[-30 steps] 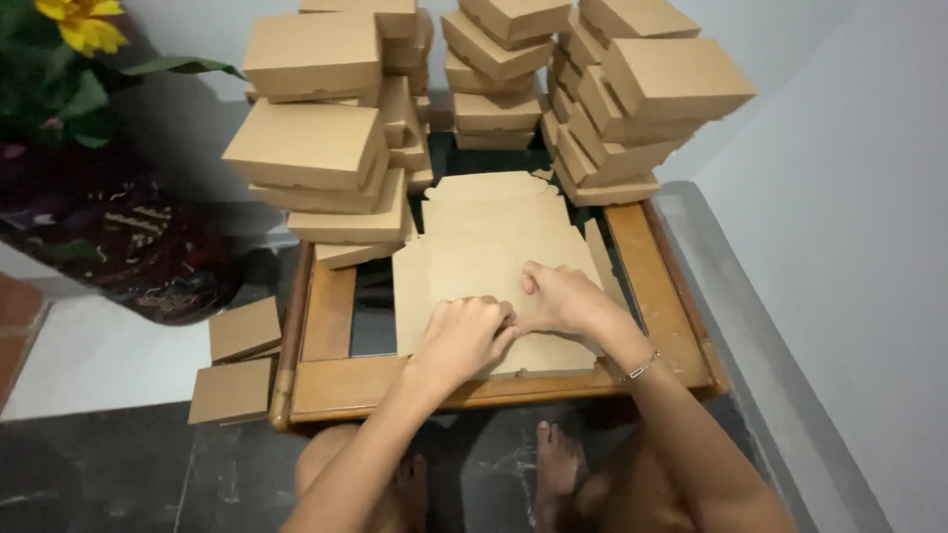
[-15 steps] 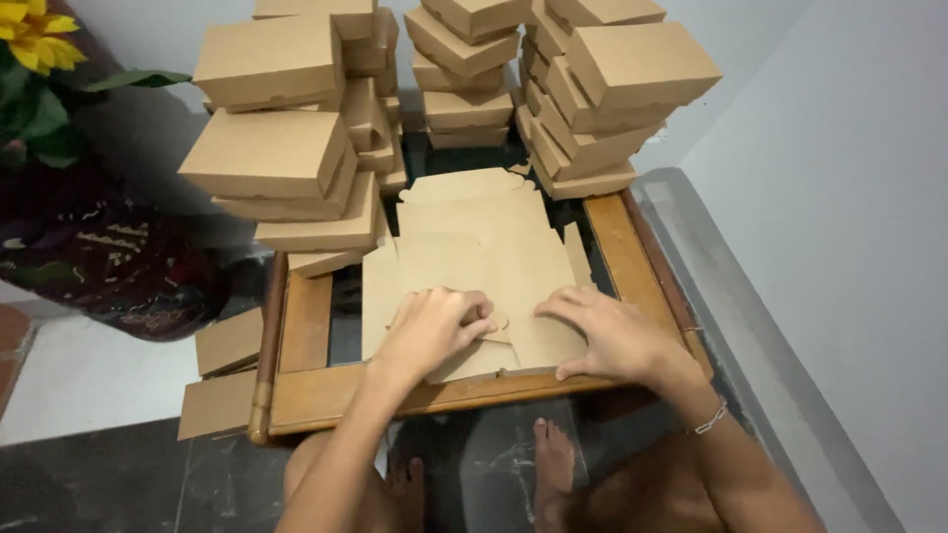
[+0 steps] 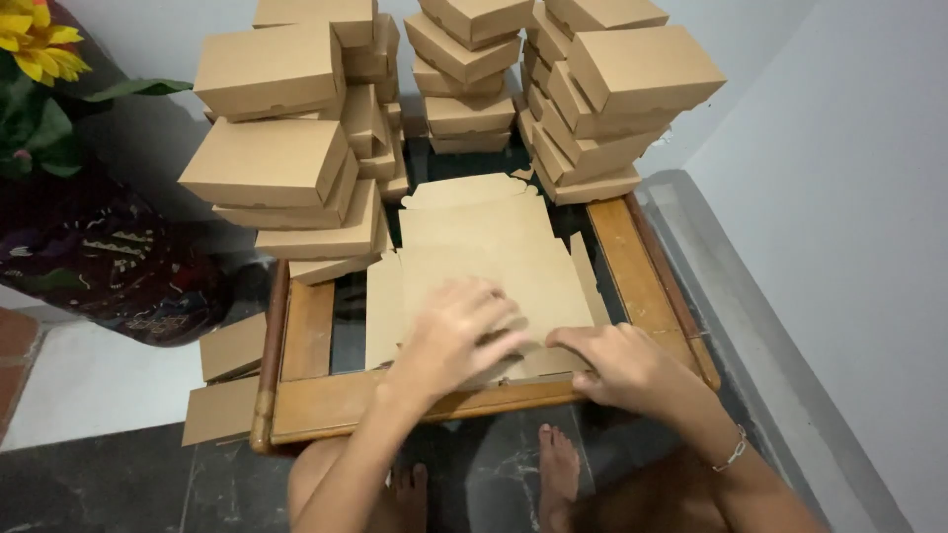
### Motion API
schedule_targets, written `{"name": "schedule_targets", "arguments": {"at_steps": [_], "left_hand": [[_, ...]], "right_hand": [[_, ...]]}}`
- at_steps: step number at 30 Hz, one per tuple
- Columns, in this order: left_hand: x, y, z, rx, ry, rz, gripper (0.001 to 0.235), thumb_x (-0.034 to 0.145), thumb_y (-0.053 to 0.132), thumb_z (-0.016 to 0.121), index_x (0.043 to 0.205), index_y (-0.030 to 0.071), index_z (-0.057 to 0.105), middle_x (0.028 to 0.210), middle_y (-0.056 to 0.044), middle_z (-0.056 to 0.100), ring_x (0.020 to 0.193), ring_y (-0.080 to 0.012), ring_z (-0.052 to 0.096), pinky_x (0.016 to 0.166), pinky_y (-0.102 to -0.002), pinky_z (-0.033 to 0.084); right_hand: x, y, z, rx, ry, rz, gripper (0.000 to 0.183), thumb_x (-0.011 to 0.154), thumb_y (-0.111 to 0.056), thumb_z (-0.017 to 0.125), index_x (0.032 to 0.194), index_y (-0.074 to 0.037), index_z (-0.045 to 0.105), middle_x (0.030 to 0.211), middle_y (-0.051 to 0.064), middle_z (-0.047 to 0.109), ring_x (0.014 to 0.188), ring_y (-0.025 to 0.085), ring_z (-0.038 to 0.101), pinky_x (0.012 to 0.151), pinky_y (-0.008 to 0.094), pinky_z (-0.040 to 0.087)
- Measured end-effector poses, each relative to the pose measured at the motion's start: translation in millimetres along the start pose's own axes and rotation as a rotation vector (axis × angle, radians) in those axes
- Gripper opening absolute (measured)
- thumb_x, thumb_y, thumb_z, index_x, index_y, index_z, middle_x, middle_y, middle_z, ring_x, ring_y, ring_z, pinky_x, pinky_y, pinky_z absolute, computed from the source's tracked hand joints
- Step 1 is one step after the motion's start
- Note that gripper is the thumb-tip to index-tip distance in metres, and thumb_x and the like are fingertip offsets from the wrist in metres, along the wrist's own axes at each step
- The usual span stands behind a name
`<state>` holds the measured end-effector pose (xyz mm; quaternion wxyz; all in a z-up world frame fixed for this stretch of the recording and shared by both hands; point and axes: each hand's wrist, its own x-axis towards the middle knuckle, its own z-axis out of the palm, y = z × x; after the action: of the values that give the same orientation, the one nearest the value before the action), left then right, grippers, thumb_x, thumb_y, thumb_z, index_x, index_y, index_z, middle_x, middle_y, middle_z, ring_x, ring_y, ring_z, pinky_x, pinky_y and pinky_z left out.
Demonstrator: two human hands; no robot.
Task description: Assembling a cardboard box by folding its flaps and securing the structure.
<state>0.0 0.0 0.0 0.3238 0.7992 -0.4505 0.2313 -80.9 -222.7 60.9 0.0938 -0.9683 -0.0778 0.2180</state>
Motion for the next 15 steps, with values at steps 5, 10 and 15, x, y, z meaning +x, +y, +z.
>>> {"name": "schedule_targets", "arguments": {"at_steps": [5,10,15], "left_hand": [[-15.8,-1.8,-46.8,0.040,0.310,-0.419,0.024,0.088,0.032,0.078,0.109,0.020,0.075,0.118,-0.005,0.067,0.119,-0.0307,0.059,0.107,-0.047,0.043],[-28.2,-18.7,-43.3,-0.369,0.312,-0.805,0.041,0.100,0.018,0.059,0.139,0.008,0.057,0.143,-0.023,0.047,0.146,-0.0455,0.037,0.118,-0.057,0.032],[-24.5,-12.2,-43.4,-0.889,0.434,-0.923,0.062,0.087,0.006,0.063,0.146,0.010,0.045,0.143,-0.017,0.056,0.129,-0.0255,0.057,0.104,-0.036,0.049]], "right_hand": [[-5.4,14.2,12.7,0.008,0.127,-0.014,0.045,0.086,-0.021,0.063,0.131,-0.023,0.065,0.103,0.007,0.081,0.088,0.029,0.079,0.085,0.038,0.061],[-6.8,10.6,8.8,0.016,0.147,0.026,0.042,0.087,-0.024,0.060,0.129,-0.025,0.068,0.096,0.006,0.082,0.082,0.025,0.080,0.078,0.033,0.063],[-7.7,14.7,17.3,0.076,0.254,-0.108,0.037,0.071,-0.010,0.060,0.107,-0.015,0.070,0.102,-0.005,0.082,0.066,0.026,0.074,0.066,0.038,0.058]]}}
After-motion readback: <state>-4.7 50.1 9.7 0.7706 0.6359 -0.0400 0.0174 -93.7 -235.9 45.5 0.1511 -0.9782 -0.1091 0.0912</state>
